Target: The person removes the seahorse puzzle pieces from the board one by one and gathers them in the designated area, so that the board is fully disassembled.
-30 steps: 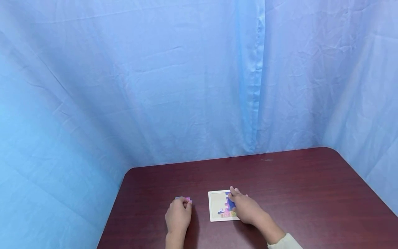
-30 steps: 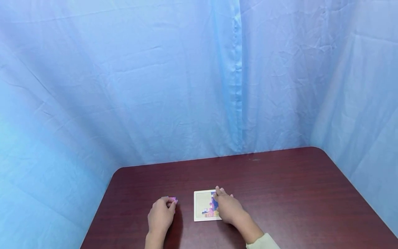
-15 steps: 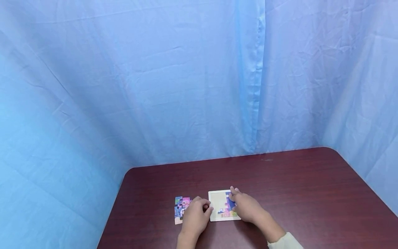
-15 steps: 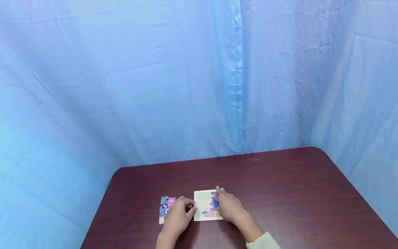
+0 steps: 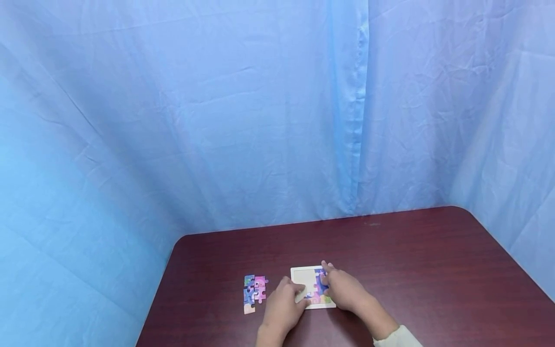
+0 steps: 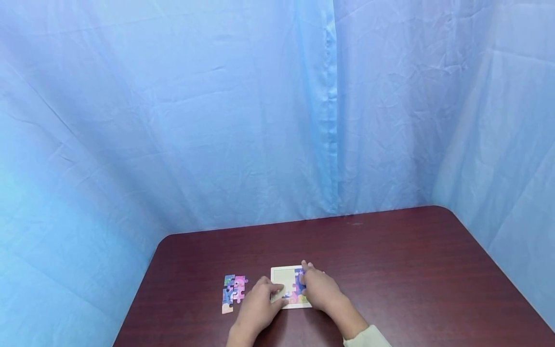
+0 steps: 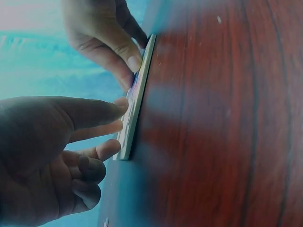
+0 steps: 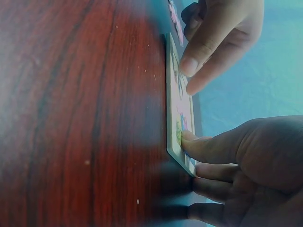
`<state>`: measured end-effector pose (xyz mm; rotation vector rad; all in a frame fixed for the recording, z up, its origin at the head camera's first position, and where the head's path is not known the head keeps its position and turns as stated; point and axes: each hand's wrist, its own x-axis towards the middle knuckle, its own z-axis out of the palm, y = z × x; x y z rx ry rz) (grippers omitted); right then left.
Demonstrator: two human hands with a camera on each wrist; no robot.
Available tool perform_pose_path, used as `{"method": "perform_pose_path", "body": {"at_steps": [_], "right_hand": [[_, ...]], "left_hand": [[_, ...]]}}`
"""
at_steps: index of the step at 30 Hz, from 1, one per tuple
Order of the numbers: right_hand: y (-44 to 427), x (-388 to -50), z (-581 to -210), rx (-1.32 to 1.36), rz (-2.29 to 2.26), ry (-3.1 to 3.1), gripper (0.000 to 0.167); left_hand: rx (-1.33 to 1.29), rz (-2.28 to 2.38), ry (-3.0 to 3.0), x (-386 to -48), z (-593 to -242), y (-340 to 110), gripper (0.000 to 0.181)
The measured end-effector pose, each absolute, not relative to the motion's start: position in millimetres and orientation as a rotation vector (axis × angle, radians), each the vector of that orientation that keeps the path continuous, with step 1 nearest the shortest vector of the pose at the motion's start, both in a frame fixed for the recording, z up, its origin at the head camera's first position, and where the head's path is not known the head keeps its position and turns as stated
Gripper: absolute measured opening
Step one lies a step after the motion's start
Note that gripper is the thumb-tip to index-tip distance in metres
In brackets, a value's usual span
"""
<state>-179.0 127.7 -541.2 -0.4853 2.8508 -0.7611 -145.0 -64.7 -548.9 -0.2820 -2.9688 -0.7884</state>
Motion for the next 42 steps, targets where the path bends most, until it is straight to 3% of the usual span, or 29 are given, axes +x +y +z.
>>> {"method": "perform_pose_path", "body": {"at_steps": [14, 42], "right_hand": [[129, -179, -541, -0.472, -0.813, 2.861, 0.019], [129, -180, -543, -0.439, -0.834, 2.849, 0.019]], "left_hand": [[-0.315, -0.849, -2.941, -145, -548, -57, 0.025], [-0.314, -1.129, -2.860, -148, -547, -69, 0.021]]}}
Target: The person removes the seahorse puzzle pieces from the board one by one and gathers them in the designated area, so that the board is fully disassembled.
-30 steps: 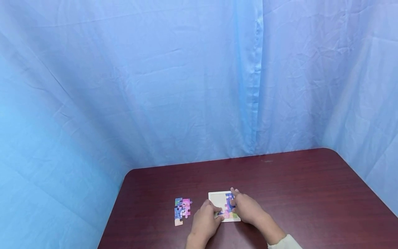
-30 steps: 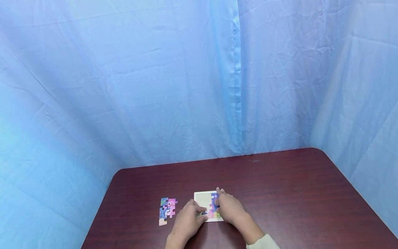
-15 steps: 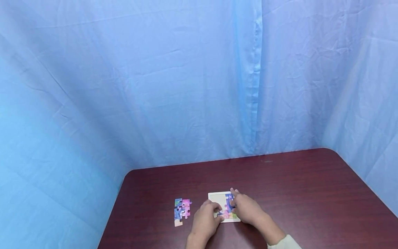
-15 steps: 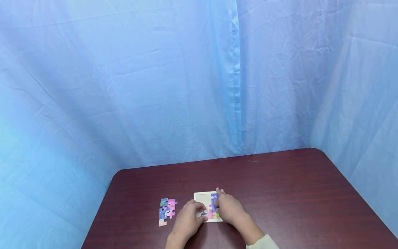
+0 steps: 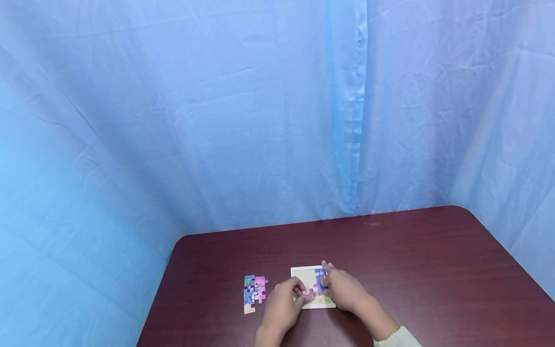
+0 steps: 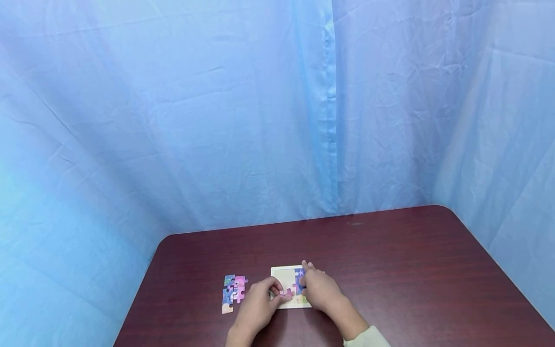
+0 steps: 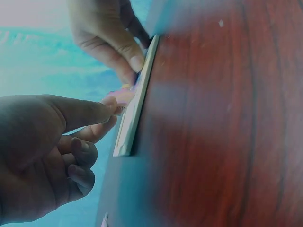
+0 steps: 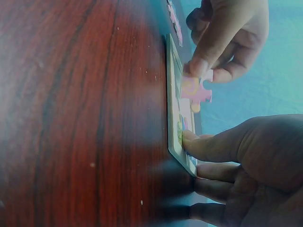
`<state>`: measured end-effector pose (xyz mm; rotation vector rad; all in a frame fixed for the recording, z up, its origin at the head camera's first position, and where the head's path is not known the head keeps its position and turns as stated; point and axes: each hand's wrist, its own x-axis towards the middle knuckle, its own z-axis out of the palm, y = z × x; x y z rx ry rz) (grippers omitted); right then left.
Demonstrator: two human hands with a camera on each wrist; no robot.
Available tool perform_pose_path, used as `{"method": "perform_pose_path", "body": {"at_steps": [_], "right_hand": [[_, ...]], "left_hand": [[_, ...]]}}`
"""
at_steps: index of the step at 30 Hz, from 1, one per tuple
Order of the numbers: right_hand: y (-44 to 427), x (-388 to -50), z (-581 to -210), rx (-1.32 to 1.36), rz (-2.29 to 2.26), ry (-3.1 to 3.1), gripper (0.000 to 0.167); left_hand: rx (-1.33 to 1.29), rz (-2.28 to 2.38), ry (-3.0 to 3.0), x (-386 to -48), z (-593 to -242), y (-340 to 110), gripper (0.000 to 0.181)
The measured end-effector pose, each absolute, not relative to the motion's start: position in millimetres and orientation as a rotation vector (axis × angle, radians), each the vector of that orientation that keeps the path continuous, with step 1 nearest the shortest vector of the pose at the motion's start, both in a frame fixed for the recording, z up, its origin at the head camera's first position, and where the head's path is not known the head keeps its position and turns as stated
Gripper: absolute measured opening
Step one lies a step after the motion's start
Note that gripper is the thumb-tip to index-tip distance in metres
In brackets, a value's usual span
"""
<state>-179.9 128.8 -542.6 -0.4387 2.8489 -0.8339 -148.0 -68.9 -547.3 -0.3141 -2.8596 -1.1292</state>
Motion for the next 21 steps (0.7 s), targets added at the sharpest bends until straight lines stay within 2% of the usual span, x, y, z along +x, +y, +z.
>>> {"method": "perform_pose_path", "body": {"at_steps": [7, 21], "right_hand": [[128, -181, -542, -0.414, -0.857, 2.809, 0.027], [128, -180, -543, -0.416, -0.835, 2.792, 0.029]], "left_hand": [[-0.223, -1.202, -2.852, -149, -541, -86, 0.013], [-0.057, -1.168, -2.849, -152, -531, -116, 0.010]]}}
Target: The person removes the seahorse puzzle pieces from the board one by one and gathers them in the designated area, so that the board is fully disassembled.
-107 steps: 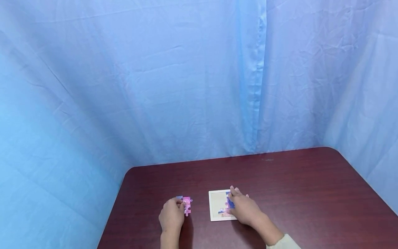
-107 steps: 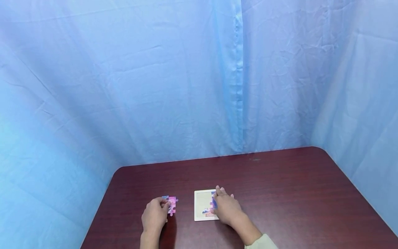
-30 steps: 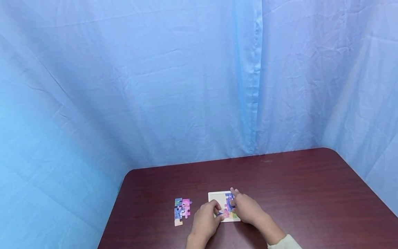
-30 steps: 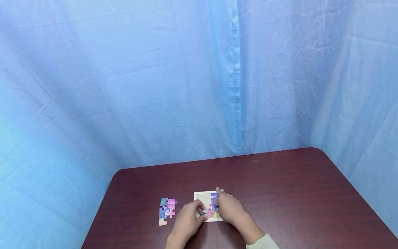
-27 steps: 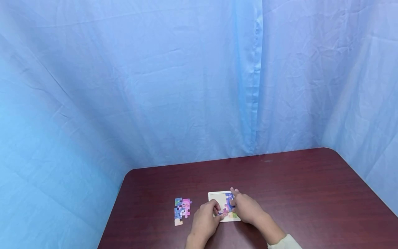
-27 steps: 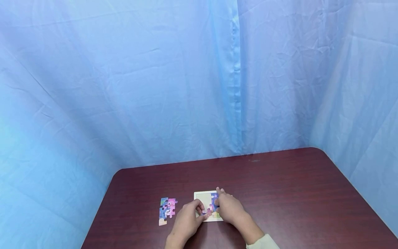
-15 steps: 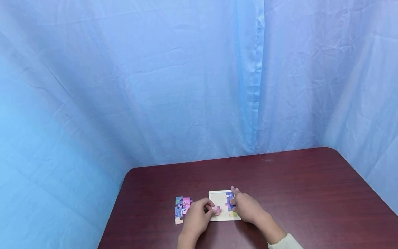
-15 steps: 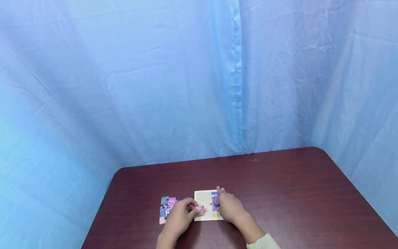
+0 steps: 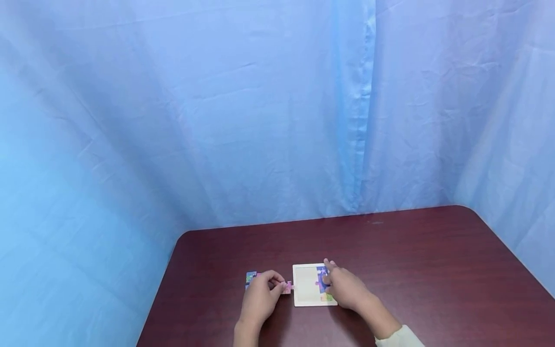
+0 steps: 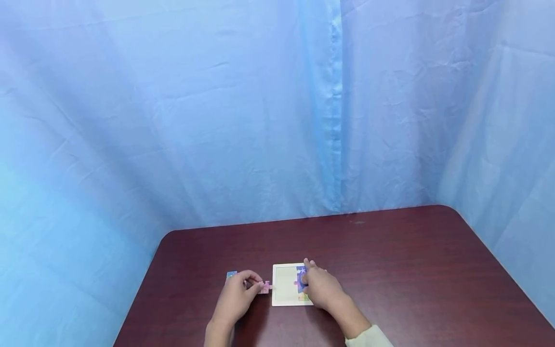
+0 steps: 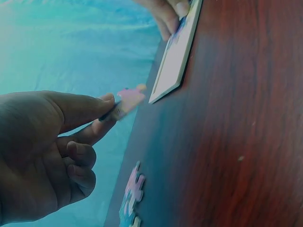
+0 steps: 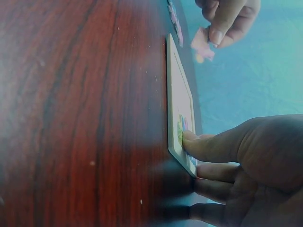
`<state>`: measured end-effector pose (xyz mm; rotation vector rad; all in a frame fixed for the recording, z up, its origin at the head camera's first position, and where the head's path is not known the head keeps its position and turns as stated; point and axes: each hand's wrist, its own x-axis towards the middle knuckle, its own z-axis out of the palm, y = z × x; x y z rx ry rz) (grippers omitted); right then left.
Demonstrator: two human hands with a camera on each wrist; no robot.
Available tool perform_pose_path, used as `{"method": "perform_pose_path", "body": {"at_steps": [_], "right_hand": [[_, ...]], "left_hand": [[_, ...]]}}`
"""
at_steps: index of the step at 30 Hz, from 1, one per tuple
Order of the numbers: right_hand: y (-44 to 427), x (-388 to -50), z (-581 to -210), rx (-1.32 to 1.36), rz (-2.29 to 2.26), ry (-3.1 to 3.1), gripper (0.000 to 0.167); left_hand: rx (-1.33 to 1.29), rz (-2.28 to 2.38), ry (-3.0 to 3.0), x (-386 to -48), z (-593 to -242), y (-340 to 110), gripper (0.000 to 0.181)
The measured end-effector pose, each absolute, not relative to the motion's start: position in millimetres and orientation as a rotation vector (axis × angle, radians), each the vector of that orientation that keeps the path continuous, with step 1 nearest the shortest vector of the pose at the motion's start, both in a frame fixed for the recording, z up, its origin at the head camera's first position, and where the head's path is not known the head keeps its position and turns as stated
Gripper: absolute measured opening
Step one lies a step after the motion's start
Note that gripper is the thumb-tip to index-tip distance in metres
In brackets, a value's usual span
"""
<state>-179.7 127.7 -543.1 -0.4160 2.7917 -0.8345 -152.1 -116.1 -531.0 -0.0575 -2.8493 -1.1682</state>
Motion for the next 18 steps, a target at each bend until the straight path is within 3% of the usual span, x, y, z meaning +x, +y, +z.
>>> {"method": "perform_pose_path", "body": {"at_steps": [18], "right_hand": [[128, -178, -544, -0.406, -0.852, 2.783, 0.028]], "left_hand": [[0.130, -0.906, -2.944, -145, -520, -148, 0.018]]}}
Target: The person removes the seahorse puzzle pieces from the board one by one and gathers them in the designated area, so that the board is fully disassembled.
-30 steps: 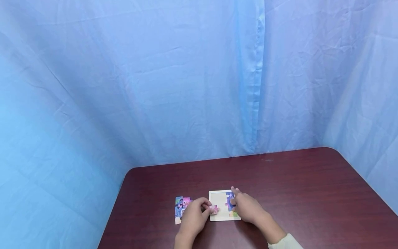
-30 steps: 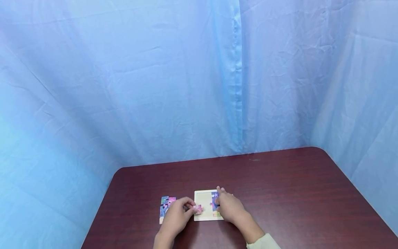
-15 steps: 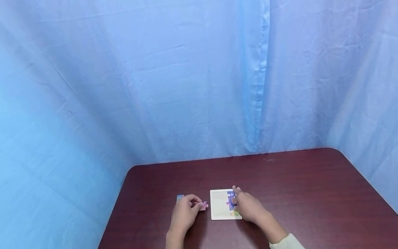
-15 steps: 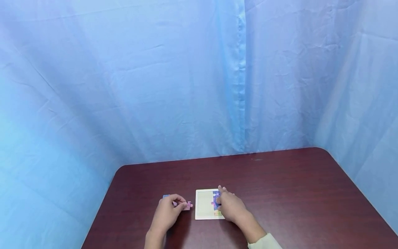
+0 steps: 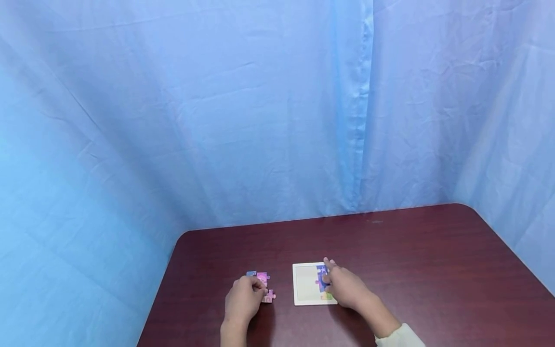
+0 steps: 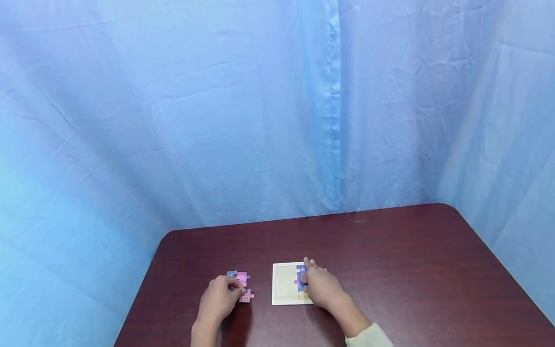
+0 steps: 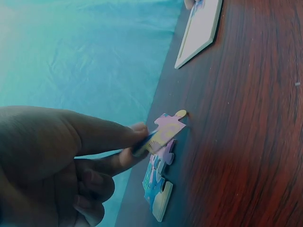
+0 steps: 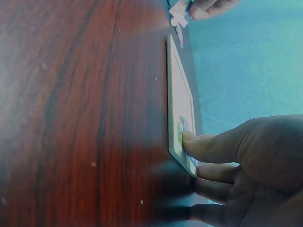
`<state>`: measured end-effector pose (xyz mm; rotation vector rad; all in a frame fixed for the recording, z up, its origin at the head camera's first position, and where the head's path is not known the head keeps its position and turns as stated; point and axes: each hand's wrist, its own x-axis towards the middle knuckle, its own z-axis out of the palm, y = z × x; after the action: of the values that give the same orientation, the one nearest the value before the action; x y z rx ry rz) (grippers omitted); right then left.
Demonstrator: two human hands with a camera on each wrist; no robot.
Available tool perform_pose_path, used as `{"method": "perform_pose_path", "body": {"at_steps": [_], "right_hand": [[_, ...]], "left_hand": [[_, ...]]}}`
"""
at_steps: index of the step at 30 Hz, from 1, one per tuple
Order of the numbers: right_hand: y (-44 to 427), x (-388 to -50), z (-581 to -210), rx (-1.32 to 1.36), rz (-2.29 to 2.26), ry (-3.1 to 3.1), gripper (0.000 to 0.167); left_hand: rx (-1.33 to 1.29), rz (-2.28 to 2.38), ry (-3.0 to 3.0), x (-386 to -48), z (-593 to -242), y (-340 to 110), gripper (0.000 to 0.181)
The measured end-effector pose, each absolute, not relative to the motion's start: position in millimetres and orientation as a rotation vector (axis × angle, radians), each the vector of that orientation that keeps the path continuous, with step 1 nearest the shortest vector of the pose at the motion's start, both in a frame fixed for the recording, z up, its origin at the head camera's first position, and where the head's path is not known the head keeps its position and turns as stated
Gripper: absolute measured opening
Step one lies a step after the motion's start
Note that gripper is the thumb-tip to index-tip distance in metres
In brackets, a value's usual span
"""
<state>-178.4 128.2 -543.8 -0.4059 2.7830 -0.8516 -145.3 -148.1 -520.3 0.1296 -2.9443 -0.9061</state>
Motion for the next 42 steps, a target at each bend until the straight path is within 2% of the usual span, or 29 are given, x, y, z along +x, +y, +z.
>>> {"method": "perform_pose_path", "body": {"at_steps": [20, 26, 32, 42], "right_hand": [[128, -179, -543, -0.401, -0.856, 2.788, 0.029], [128, -179, -544, -0.392, -0.857, 2.781, 0.029], [128, -179, -543, -0.395, -0.850, 2.792, 0.029], [127, -182, -541, -0.377, -0.848, 2.798, 0.029]], "left_hand": [[0.219, -0.831, -2.977, -146, -524, -161, 0.014], [0.226, -0.821, -2.985, -147, -523, -161, 0.018], [0.239, -0.821, -2.951, -148, -524, -157, 0.008], [0.162, -0.906, -2.905, -148, -523, -139, 0.014]]}}
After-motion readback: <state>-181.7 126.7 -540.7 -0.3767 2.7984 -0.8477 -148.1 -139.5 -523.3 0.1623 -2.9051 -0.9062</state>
